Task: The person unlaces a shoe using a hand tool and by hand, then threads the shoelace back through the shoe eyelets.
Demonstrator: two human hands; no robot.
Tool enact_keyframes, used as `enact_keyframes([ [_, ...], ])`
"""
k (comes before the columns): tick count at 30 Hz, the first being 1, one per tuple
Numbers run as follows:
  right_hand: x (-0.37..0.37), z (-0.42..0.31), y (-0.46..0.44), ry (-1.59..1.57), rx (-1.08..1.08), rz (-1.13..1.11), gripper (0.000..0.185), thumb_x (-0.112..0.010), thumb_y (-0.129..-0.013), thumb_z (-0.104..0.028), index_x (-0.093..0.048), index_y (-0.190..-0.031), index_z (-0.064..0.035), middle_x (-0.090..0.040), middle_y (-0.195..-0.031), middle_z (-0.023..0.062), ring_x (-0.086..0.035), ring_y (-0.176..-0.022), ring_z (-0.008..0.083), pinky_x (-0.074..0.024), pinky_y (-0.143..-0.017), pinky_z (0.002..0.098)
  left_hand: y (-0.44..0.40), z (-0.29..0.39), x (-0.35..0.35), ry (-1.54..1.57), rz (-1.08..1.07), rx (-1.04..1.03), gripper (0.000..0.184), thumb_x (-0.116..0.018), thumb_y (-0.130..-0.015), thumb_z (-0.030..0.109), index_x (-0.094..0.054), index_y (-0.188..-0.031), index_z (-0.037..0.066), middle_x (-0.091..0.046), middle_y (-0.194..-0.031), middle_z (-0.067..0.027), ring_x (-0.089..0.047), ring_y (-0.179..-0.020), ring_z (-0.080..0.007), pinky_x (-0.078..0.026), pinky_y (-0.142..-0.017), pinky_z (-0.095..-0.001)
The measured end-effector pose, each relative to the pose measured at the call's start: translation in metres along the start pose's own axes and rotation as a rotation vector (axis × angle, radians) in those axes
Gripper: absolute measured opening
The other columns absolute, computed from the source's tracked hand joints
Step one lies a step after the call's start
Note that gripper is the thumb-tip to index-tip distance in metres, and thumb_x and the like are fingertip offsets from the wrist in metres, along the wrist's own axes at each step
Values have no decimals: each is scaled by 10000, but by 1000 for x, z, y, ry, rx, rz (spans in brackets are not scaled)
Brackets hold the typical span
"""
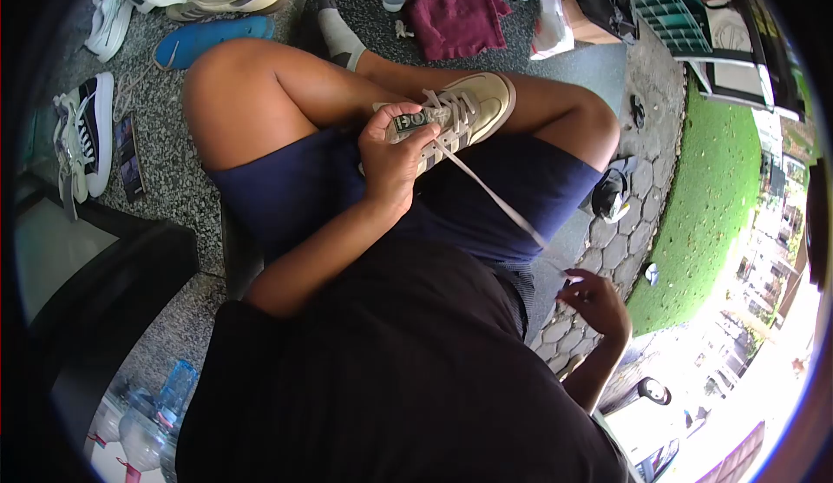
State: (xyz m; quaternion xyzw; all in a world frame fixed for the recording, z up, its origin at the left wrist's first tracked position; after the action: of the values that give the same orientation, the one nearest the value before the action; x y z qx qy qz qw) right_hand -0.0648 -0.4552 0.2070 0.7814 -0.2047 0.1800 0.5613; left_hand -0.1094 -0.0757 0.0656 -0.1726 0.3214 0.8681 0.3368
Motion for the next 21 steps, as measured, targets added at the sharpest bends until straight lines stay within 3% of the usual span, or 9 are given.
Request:
enact_keyframes([
  [1, 0, 8, 5, -88, -90, 133, 99, -829, -920, -123, -837, -942, -27, -754, -1307, 124, -737, -815, 168, -593, -737, 316, 2, -1, -1, -9, -12, 8, 333, -782, -874, -124, -643, -1138, 25, -726, -1061, -112, -750, -931, -172, -639, -842, -313],
  [3, 15, 8, 11, -31, 97, 473, 98, -797, -955, -104, -826, -976, -13, -769, -1191, 124, -718, -823, 146, -583, -732, 304, 6, -3, -2, -15, -21, 26, 331, -778, -878, -127, -645, -1138, 27, -724, -1063, -108, -748, -942, -175, -640, -843, -315],
  [5, 26, -17, -1, -357, 134, 926, 92, -749, -985, -59, -811, -1024, -4, -752, -991, 90, -688, -825, 122, -565, -739, 299, 9, -8, 1, -44, -34, 3, 331, -778, -879, -125, -646, -1140, 29, -725, -1065, -106, -746, -939, -175, -640, -843, -312],
  [7, 28, -79, -23, -380, 292, 1037, 100, -730, -994, -29, -802, -1062, -12, -703, -870, 50, -657, -812, 105, -540, -734, 294, 9, -12, 1, -62, -50, -24, 331, -778, -880, -123, -647, -1141, 30, -726, -1067, -105, -744, -935, -174, -640, -842, -310],
  [9, 6, -141, -59, -406, 570, 841, 85, -784, -959, -64, -799, -1020, -6, -740, -867, 66, -654, -788, 115, -530, -728, 297, 12, -17, 0, -132, -45, -69, 275, -791, -879, -92, -677, -1101, 23, -708, -1051, -78, -703, -928, -138, -603, -814, -284],
  [11, -26, -182, -112, -365, 699, 690, 142, -814, -936, -123, -790, -992, 5, -764, -864, 168, -751, -766, 238, -581, -725, 353, 14, -24, 1, -119, -78, -61, 270, -787, -884, -91, -678, -1104, 19, -710, -1057, -84, -696, -943, -131, -598, -818, -284],
  [13, -40, -199, -138, -312, 573, 587, 228, -813, -942, -244, -790, -994, -23, -767, -840, 176, -773, -760, 319, -590, -682, 392, 14, -30, 2, -98, -97, -68, 265, -782, -888, -91, -679, -1108, 16, -712, -1063, -90, -689, -957, -125, -594, -823, -284],
  [16, -50, -200, -151, -252, 488, 571, 218, -807, -935, -254, -787, -990, -44, -769, -842, 170, -771, -778, 336, -590, -691, 408, 16, -35, 3, -276, -125, -249, 221, -746, -928, -88, -685, -1123, -5, -719, -1063, -68, -677, -981, -112, -580, -865, -280],
  [21, -58, -183, -150, -200, 425, 699, 179, -790, -929, -226, -770, -1002, -64, -772, -849, 169, -770, -792, 353, -590, -708, 426, 24, -32, -5, -319, -192, -257, 217, -713, -947, -84, -689, -1152, -17, -728, -1090, -68, -674, -1001, -113, -573, -895, -285],
])
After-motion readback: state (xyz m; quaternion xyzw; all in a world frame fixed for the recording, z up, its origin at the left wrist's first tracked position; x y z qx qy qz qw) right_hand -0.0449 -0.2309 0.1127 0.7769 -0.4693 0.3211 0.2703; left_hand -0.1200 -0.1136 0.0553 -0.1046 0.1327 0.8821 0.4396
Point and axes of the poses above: each hand's wrist, its own y-axis away from the middle knuckle, its own x-axis out of the back of the hand, z = x × y, the point moved 3 cm from there along -y, towards the middle knuckle
